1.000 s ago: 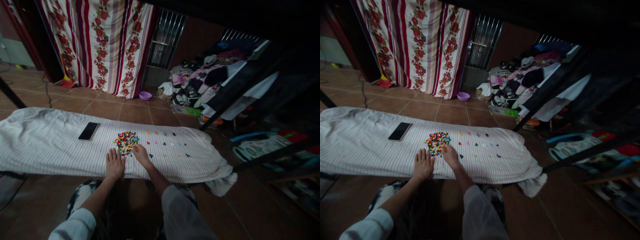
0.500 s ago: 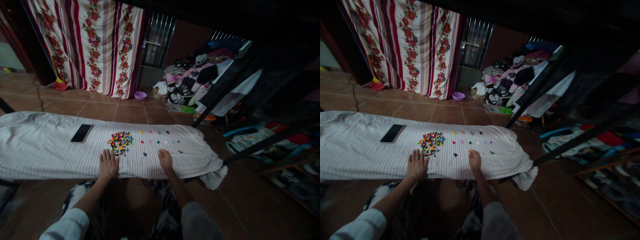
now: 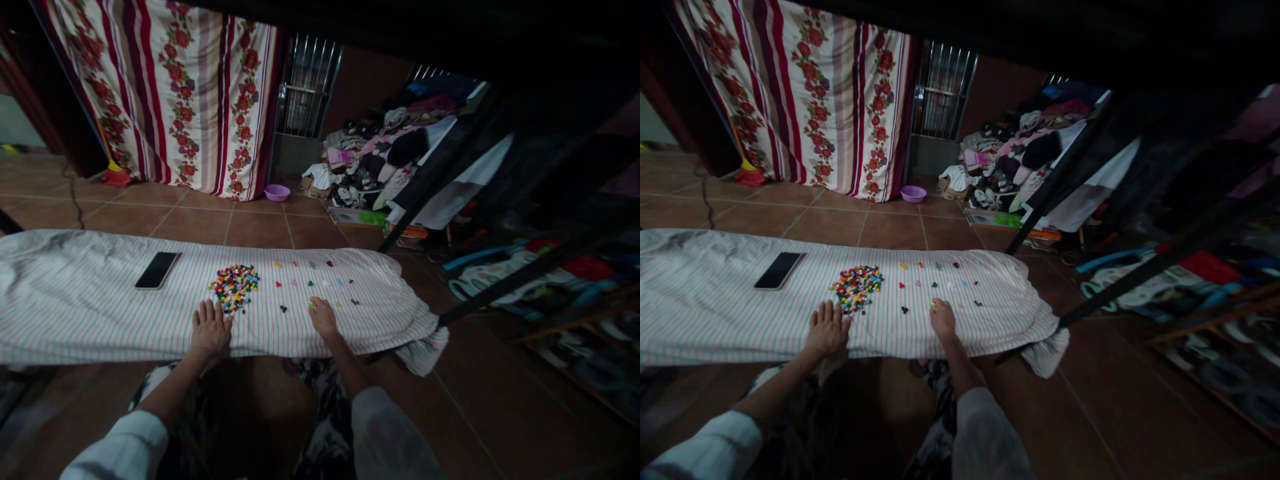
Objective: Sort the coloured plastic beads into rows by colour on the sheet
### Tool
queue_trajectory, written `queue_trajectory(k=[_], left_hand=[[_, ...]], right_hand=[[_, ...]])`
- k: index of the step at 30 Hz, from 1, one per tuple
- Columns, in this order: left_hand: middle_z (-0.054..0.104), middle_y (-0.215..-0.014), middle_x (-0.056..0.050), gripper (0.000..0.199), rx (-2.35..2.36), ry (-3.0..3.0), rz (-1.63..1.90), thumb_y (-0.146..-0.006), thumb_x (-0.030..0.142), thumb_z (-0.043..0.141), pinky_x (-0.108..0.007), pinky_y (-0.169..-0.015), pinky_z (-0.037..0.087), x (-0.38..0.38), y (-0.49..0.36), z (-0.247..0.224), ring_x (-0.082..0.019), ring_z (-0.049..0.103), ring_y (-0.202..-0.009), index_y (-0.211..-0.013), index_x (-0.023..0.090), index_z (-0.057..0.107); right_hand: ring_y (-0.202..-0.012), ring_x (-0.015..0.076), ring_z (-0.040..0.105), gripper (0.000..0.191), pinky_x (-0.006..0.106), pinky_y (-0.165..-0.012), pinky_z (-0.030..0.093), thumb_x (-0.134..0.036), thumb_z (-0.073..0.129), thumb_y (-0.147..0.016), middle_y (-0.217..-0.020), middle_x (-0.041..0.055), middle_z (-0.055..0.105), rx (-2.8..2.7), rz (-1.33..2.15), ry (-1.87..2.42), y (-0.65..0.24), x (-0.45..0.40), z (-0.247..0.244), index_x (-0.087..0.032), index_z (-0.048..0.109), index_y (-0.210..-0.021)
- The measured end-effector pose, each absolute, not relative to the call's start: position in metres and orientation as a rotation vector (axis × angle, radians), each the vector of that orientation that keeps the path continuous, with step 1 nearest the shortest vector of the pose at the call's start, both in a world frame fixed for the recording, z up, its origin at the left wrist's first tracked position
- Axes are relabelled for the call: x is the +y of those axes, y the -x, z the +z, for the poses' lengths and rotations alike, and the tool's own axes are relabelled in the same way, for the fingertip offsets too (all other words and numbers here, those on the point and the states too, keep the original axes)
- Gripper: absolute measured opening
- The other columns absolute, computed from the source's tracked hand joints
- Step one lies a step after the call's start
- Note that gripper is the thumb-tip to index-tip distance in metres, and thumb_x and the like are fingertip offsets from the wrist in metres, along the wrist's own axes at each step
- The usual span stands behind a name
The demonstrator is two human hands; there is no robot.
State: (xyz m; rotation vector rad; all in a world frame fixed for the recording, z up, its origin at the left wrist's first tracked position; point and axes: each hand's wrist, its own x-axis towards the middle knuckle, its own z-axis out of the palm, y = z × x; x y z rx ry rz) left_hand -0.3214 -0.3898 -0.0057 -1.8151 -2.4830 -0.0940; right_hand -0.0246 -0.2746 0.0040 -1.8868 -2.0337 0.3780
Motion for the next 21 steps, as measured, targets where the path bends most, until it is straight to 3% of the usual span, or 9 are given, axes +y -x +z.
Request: queue_trajectory(k=[5,13,15,18,21], left_hand=[[0.038,-0.144,-0.025,0.066,-2.476,1.904,-0.008,-0.089,0.047,0.03,-0.048,-0.104,0.03,-0.387,0.326,0.009,-0.036,0.033,-0.135,-0.139,0.005,0.038],[0.039,-0.145,-0.021,0.072,-2.532,2.049,0.016,-0.082,0.056,0.04,-0.043,-0.104,0.033,-0.384,0.349,0.02,-0.032,0.033,-0.136,-0.136,0.008,0.04],[0.044,-0.141,-0.019,0.067,-2.522,2.153,0.014,-0.079,0.055,0.047,-0.039,-0.102,0.037,-0.379,0.361,0.023,-0.03,0.039,-0.132,-0.131,0.013,0.046],[0.057,-0.125,-0.012,0.044,-2.485,2.291,0.013,-0.077,0.045,0.054,-0.032,-0.096,0.041,-0.375,0.377,0.029,-0.023,0.054,-0.117,-0.112,0.019,0.057],[0.058,-0.118,-0.014,0.035,-2.486,2.253,0.011,-0.077,0.041,0.056,-0.035,-0.096,0.041,-0.378,0.383,0.035,-0.024,0.053,-0.114,-0.102,0.018,0.06]], right_hand=[[-0.097,0.0156,0.059,0.023,0.022,-0.083,0.042,-0.013,0.049,-0.083,-0.1,0.008,0.065,-2.08,0.367,1.913,0.027,-0.272,0.004,-0.017,0.068,-0.096],[-0.096,0.0148,0.059,0.025,0.021,-0.083,0.042,-0.009,0.049,-0.082,-0.099,0.0075,0.065,-2.141,0.379,1.83,0.034,-0.281,0.001,-0.017,0.068,-0.096],[-0.097,0.0151,0.059,0.026,0.021,-0.083,0.042,-0.009,0.05,-0.082,-0.1,0.0083,0.065,-2.128,0.375,1.833,0.034,-0.282,0.001,-0.017,0.068,-0.098],[-0.099,0.0152,0.058,0.029,0.021,-0.085,0.041,-0.008,0.05,-0.08,-0.101,0.0091,0.065,-2.122,0.366,1.818,0.034,-0.282,0.002,-0.016,0.068,-0.101],[-0.098,0.015,0.059,0.028,0.021,-0.086,0.042,-0.011,0.053,-0.079,-0.1,0.0083,0.065,-2.12,0.389,1.809,0.033,-0.282,0.002,-0.017,0.069,-0.101]])
